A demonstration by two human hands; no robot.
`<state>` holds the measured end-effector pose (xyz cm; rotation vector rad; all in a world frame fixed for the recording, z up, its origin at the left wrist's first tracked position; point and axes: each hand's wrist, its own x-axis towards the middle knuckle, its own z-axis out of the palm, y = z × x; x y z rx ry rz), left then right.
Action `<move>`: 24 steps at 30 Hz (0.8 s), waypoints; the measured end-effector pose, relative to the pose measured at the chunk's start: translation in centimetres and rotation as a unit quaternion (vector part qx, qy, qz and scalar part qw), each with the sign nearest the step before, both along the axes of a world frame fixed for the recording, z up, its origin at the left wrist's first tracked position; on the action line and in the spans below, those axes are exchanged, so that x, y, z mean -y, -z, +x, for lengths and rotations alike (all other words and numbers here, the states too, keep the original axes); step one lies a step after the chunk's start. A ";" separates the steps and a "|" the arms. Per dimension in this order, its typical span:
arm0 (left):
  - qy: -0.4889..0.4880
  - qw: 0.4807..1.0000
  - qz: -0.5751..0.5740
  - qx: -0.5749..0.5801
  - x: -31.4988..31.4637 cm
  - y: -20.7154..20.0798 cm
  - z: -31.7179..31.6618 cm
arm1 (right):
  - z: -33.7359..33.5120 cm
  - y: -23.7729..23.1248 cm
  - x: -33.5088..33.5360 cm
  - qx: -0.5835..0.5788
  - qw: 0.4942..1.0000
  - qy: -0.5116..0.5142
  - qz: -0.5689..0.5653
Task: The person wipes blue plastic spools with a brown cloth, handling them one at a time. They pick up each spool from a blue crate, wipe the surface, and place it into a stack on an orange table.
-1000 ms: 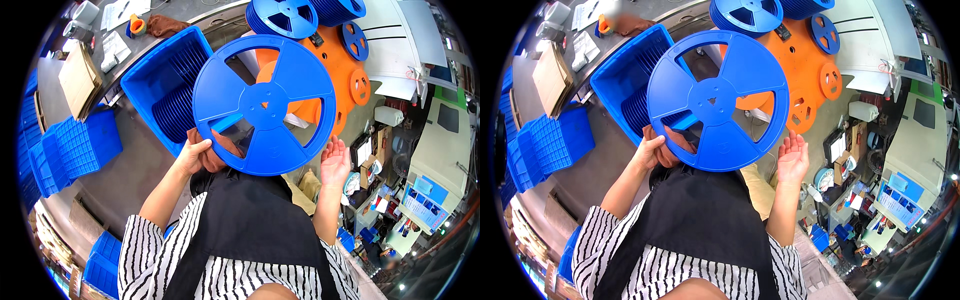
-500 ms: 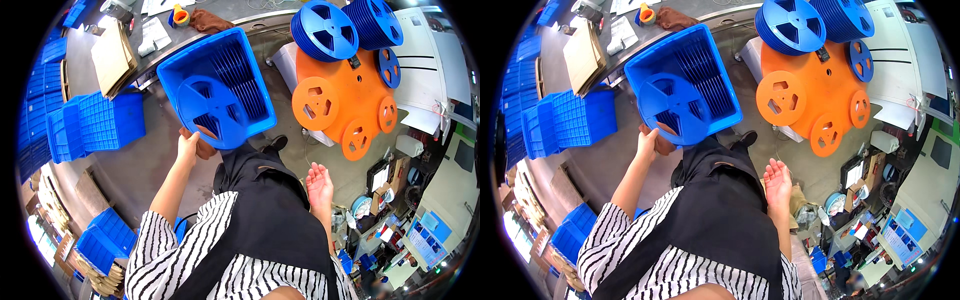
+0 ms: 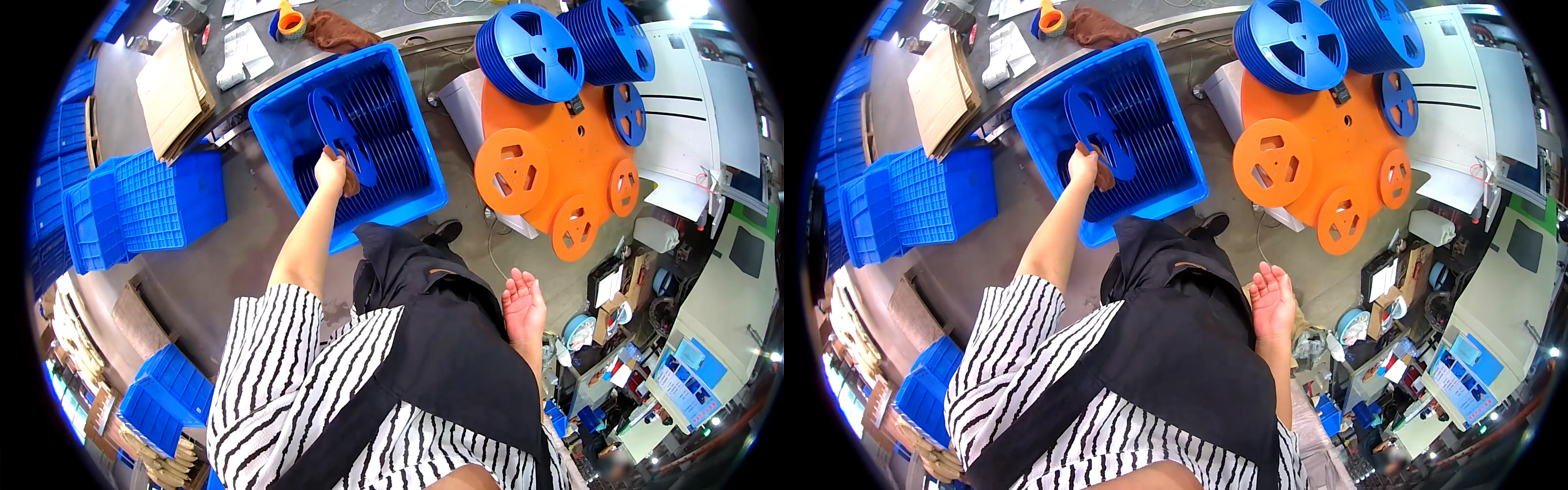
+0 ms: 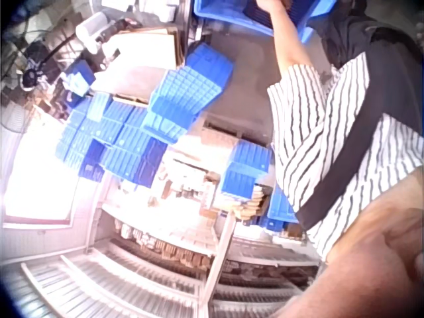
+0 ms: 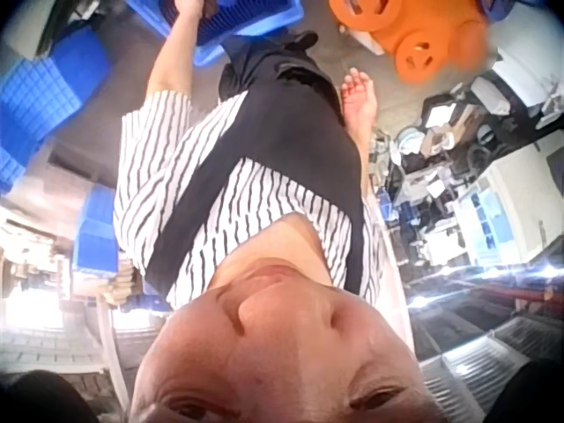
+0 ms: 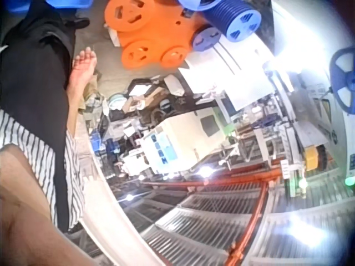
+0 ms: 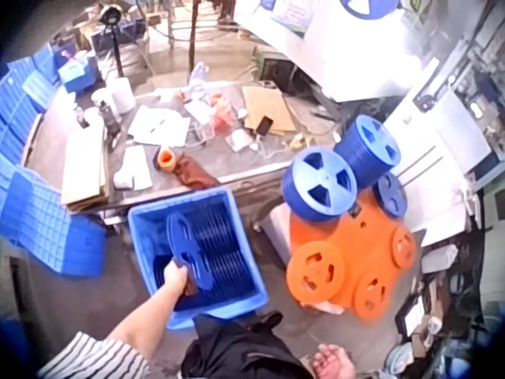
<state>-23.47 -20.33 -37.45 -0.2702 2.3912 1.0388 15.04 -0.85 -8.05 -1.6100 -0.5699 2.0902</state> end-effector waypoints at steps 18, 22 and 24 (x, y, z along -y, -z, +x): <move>-0.067 0.993 0.074 0.062 -2.4 -4.8 -1.2 | -5.6 2.8 -8.0 -0.005 0.994 -0.102 -0.038; -0.073 0.995 0.019 0.063 -4.4 -4.2 -1.4 | -8.2 2.0 -11.2 -0.006 0.989 -0.148 -0.021; -0.079 0.994 0.002 0.075 -4.7 -1.9 -1.1 | -8.3 2.2 -12.7 0.001 0.988 -0.151 -0.018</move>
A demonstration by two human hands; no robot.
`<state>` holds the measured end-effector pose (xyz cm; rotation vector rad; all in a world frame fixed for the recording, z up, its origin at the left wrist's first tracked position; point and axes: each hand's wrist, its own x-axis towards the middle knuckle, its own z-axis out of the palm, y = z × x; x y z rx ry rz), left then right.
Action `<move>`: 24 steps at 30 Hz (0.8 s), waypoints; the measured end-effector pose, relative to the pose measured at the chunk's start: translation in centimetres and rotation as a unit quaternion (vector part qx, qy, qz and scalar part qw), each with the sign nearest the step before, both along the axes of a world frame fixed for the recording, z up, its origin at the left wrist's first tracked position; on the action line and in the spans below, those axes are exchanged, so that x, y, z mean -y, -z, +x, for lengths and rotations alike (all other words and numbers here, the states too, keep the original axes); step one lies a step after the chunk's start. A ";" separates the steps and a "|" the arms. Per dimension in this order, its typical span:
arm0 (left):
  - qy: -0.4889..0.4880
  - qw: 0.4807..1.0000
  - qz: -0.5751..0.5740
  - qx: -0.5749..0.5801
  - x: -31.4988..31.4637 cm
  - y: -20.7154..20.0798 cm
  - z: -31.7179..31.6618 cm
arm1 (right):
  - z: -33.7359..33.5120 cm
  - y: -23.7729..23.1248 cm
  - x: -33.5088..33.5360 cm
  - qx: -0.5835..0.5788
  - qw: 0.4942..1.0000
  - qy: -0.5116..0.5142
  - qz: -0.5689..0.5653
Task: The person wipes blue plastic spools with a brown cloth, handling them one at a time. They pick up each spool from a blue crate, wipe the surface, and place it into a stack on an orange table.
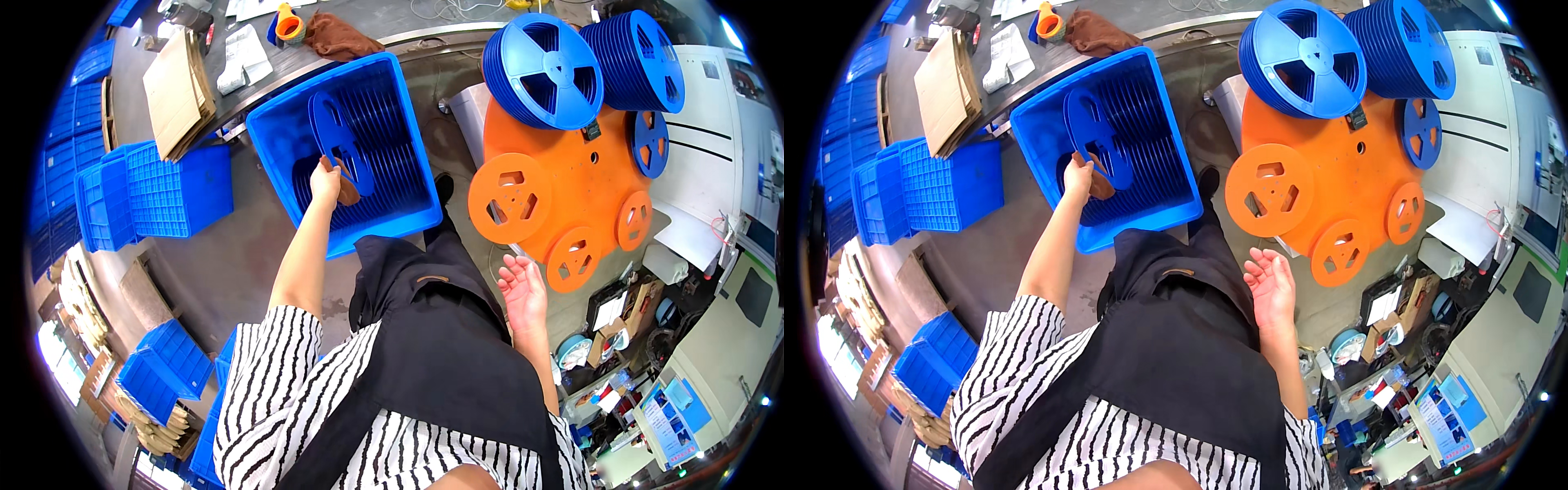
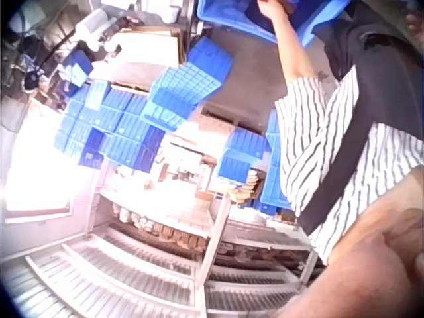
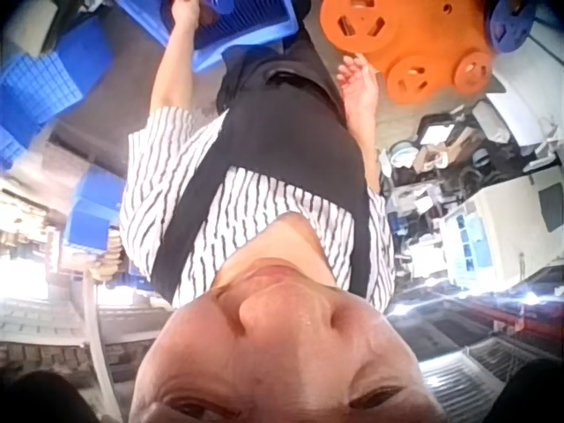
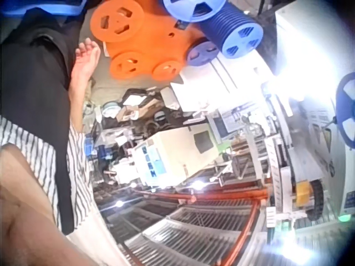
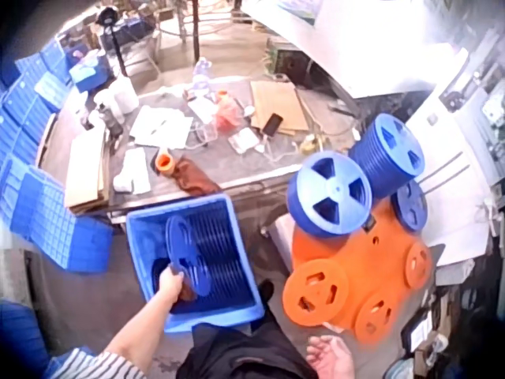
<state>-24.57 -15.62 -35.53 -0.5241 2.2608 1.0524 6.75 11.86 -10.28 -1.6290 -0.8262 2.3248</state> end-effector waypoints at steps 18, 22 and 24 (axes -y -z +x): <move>-0.192 0.870 0.373 0.260 -1.2 -9.2 18.4 | -24.8 17.8 -25.7 0.194 0.578 -0.529 0.590; -0.136 0.954 0.160 0.213 -0.1 -9.0 24.4 | -29.2 20.2 -26.7 0.212 0.586 -0.686 0.376; -0.150 0.950 0.159 0.223 -0.4 -8.9 25.5 | -28.6 22.7 -27.2 0.234 0.559 -0.674 0.424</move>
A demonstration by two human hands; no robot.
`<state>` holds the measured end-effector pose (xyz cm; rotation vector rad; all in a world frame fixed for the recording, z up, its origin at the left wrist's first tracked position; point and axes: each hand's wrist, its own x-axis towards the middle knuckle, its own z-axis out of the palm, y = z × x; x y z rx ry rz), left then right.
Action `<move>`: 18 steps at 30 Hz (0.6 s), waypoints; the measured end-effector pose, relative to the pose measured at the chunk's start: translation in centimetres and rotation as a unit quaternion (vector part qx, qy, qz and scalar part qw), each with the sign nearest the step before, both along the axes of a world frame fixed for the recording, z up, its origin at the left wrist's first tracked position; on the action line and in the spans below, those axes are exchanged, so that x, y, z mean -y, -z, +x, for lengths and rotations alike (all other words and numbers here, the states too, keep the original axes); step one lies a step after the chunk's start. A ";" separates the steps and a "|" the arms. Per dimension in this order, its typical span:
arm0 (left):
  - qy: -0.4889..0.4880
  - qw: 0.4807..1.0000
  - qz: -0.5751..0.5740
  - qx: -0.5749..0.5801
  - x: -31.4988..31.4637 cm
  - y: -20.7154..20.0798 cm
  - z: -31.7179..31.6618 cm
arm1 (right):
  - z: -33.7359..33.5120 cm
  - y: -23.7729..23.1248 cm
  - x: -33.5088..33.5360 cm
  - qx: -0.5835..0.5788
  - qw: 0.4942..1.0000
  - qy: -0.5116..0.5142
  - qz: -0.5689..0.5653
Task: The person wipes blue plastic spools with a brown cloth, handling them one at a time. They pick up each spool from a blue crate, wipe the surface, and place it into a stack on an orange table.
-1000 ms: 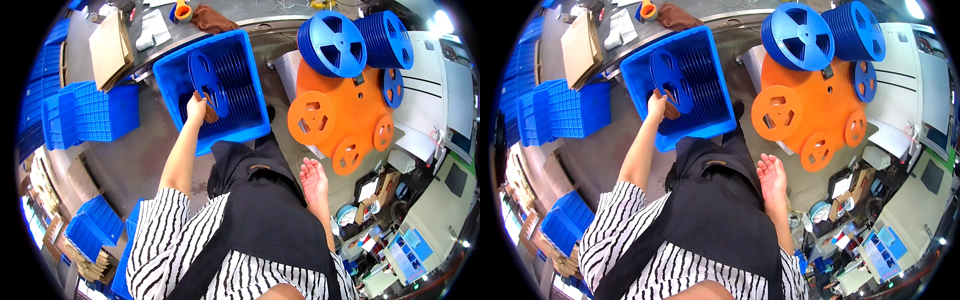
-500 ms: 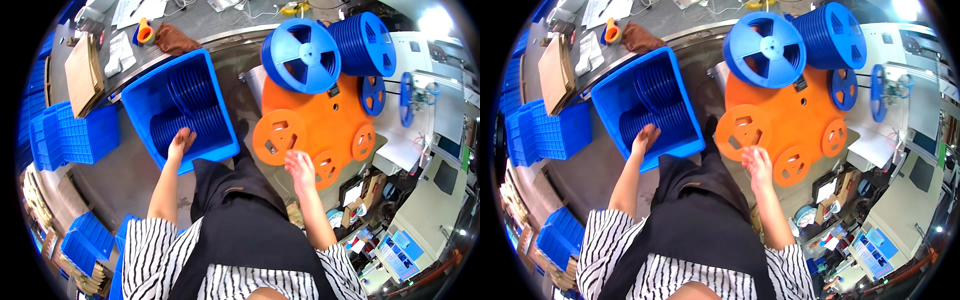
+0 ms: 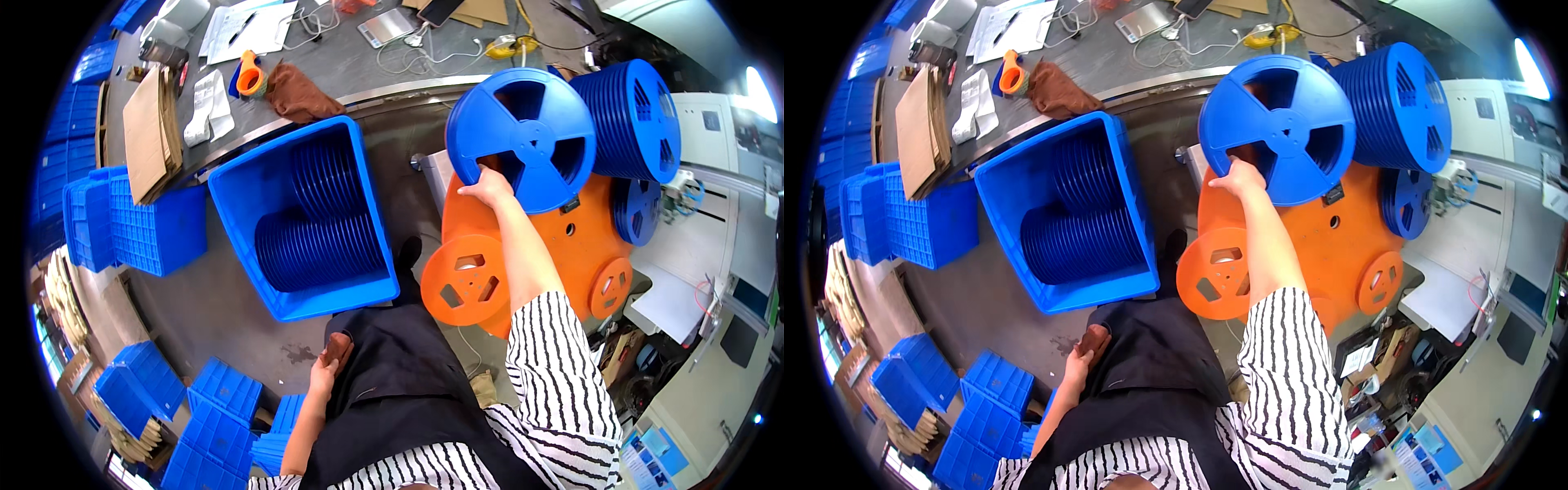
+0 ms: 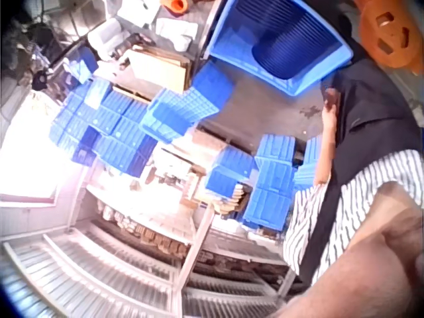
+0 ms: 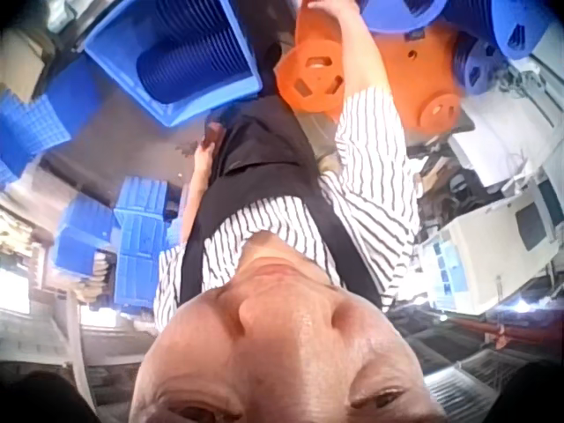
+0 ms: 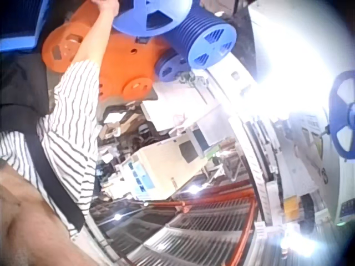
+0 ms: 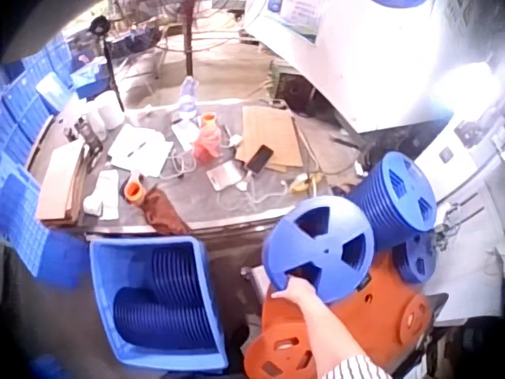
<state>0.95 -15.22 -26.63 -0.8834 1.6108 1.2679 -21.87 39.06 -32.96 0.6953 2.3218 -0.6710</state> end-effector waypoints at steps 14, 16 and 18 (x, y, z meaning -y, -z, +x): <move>-0.181 0.952 0.239 -0.055 -1.1 -2.8 -5.2 | 6.8 -12.4 7.0 -0.135 0.968 0.119 -0.173; -0.197 0.935 0.276 -0.109 -1.6 -4.5 -7.4 | 9.5 -20.3 9.7 -0.172 0.878 0.259 -0.364; -0.179 0.918 0.298 -0.192 -2.2 -8.5 -10.3 | 12.8 -26.2 13.0 -0.248 0.772 0.363 -0.459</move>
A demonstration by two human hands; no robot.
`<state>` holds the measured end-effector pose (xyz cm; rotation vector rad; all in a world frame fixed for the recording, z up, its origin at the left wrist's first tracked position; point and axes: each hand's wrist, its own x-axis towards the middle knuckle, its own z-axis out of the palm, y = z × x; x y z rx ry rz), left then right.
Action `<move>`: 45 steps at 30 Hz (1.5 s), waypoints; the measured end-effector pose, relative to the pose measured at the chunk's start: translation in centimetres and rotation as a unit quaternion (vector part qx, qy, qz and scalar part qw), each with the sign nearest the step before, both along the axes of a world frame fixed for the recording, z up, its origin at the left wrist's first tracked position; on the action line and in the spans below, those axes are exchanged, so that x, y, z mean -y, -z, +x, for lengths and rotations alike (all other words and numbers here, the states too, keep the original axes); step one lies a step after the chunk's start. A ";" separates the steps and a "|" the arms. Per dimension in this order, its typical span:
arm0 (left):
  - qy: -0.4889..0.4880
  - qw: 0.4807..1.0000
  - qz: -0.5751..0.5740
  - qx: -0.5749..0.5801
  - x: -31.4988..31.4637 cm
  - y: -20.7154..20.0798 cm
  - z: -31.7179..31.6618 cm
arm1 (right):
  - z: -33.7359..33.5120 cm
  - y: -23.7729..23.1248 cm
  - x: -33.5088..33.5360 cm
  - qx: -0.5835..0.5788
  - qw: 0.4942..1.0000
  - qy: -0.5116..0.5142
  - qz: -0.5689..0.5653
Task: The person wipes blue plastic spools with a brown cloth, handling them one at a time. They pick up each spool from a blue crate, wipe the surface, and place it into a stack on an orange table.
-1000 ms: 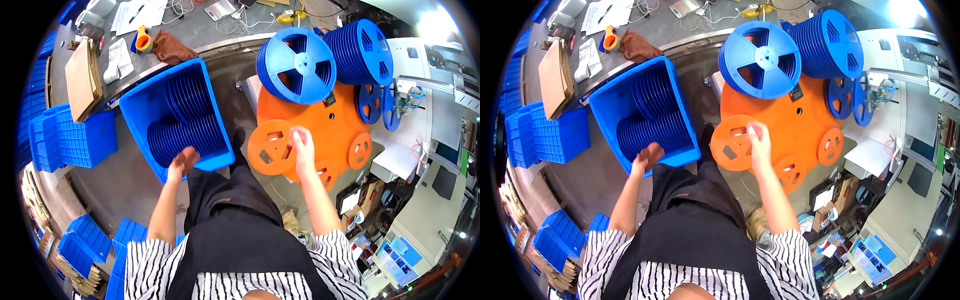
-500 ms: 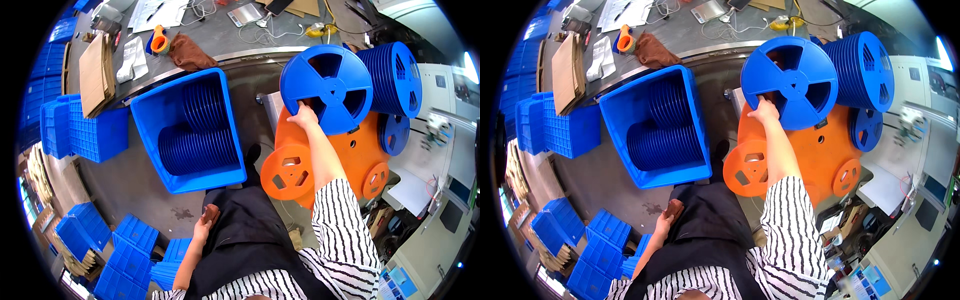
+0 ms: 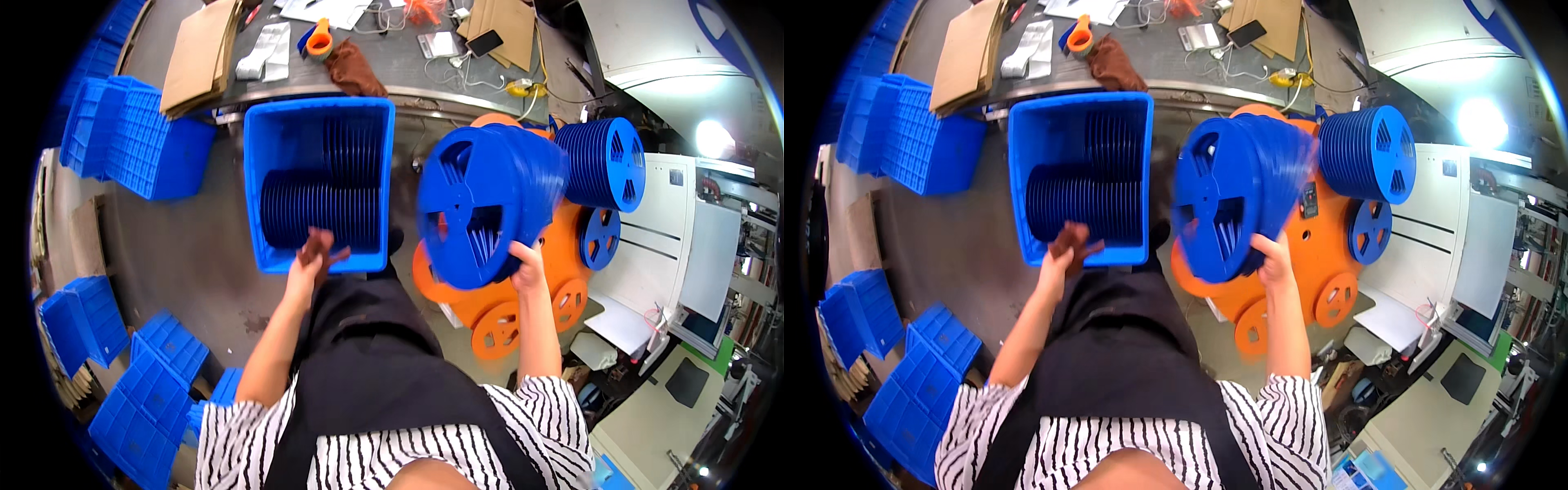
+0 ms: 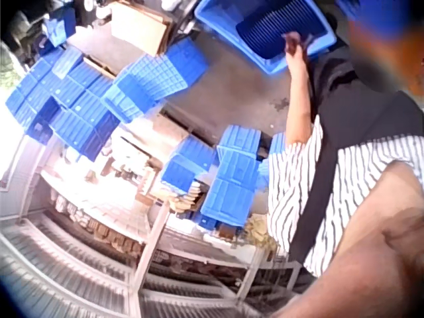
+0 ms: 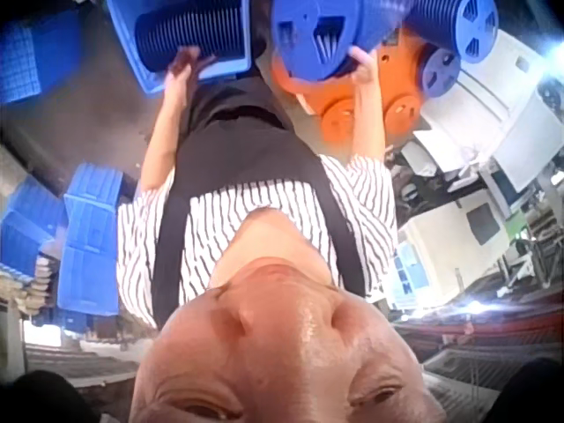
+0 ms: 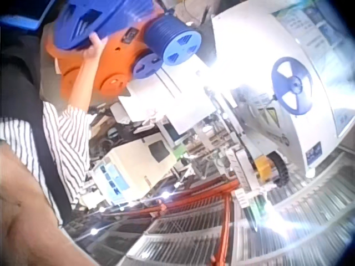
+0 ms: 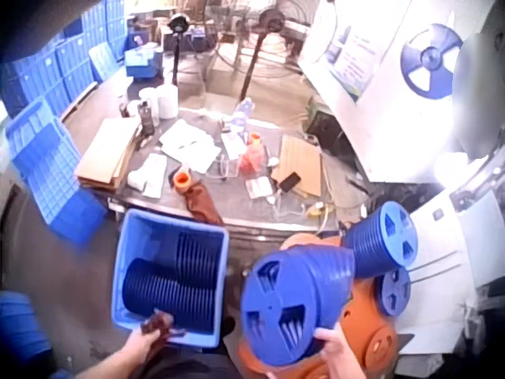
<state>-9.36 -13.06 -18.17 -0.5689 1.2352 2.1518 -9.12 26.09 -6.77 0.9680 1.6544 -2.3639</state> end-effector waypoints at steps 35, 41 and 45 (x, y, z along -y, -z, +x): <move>0.552 0.500 -0.154 -0.650 2.1 -12.4 3.9 | 26.5 -6.6 14.1 -0.358 0.835 0.165 -0.385; 0.492 0.417 -0.178 -0.743 1.2 -12.2 6.4 | 25.4 -8.2 12.4 -0.327 0.845 0.174 -0.385; 0.462 0.396 -0.178 -0.773 1.5 -11.3 6.5 | 23.8 -8.7 12.2 -0.305 0.861 0.147 -0.380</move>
